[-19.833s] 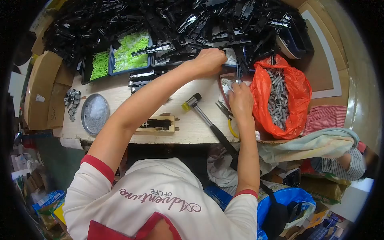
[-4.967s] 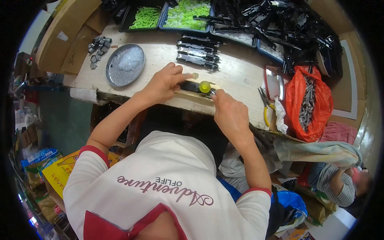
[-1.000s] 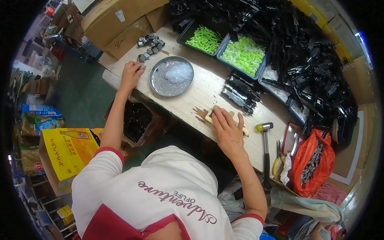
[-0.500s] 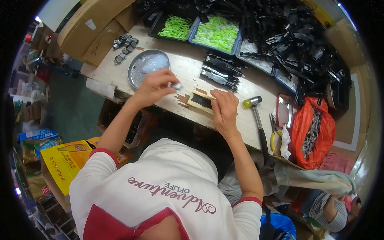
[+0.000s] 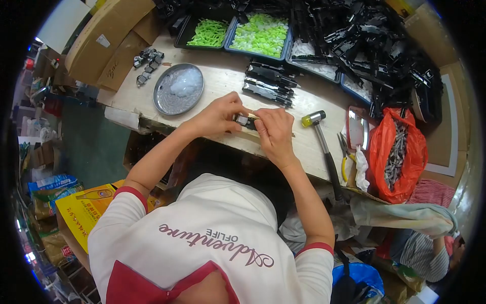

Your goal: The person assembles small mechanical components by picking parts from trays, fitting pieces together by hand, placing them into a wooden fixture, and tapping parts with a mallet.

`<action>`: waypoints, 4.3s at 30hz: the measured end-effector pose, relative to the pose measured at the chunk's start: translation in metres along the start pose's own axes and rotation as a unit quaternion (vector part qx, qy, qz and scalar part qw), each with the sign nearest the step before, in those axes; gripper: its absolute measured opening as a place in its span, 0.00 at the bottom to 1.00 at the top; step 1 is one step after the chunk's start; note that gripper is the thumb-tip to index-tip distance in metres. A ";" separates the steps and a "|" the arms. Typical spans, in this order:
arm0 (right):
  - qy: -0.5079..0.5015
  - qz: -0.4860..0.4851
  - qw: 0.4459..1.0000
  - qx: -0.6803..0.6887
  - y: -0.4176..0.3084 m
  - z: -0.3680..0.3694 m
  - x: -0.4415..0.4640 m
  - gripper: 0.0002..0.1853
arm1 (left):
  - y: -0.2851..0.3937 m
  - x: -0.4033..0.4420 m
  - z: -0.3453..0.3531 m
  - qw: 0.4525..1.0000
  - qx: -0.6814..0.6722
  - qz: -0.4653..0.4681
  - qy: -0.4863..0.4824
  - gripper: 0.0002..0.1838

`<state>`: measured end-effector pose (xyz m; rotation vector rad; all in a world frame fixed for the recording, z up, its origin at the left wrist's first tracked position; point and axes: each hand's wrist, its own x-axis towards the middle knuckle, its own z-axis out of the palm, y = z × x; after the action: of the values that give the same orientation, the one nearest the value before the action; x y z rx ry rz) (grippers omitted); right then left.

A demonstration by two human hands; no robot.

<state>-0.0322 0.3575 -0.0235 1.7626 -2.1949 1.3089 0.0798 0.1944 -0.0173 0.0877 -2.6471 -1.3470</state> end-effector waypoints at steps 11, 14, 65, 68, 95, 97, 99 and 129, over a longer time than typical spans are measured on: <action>-0.002 0.005 1.000 0.006 0.001 0.001 0.000 0.08 | -0.015 -0.011 0.011 0.914 -0.351 -0.185 0.087 0.05; 0.007 0.000 1.000 0.009 0.001 0.002 0.001 0.06 | -0.008 -0.004 0.007 0.911 -0.337 -0.226 0.077 0.04; -0.065 0.264 0.857 -0.437 0.134 -0.149 -0.026 0.07 | -0.002 0.099 -0.059 0.895 -0.397 -0.130 0.156 0.08; -0.073 0.272 0.858 -0.430 0.133 -0.155 -0.031 0.07 | 0.005 0.078 -0.044 0.886 -0.433 -0.079 0.146 0.09; -0.062 0.257 0.898 0.351 -0.012 -0.047 0.014 0.04 | 0.046 0.008 0.020 0.844 -0.512 -0.145 0.070 0.12; -0.069 0.258 0.897 0.351 -0.012 -0.042 0.012 0.05 | 0.045 0.009 0.020 0.844 -0.513 -0.140 0.072 0.14; -0.062 0.261 0.893 0.361 -0.016 -0.042 0.014 0.05 | 0.045 0.009 0.020 0.839 -0.524 -0.134 0.065 0.17; -0.036 0.262 0.897 0.354 -0.024 -0.033 0.013 0.06 | 0.047 -0.002 0.025 0.850 -0.502 -0.124 0.101 0.18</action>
<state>-0.0323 0.3676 0.0179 1.3866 -2.5400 2.4530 0.0785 0.2425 0.0058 0.4029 -1.5055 -2.4448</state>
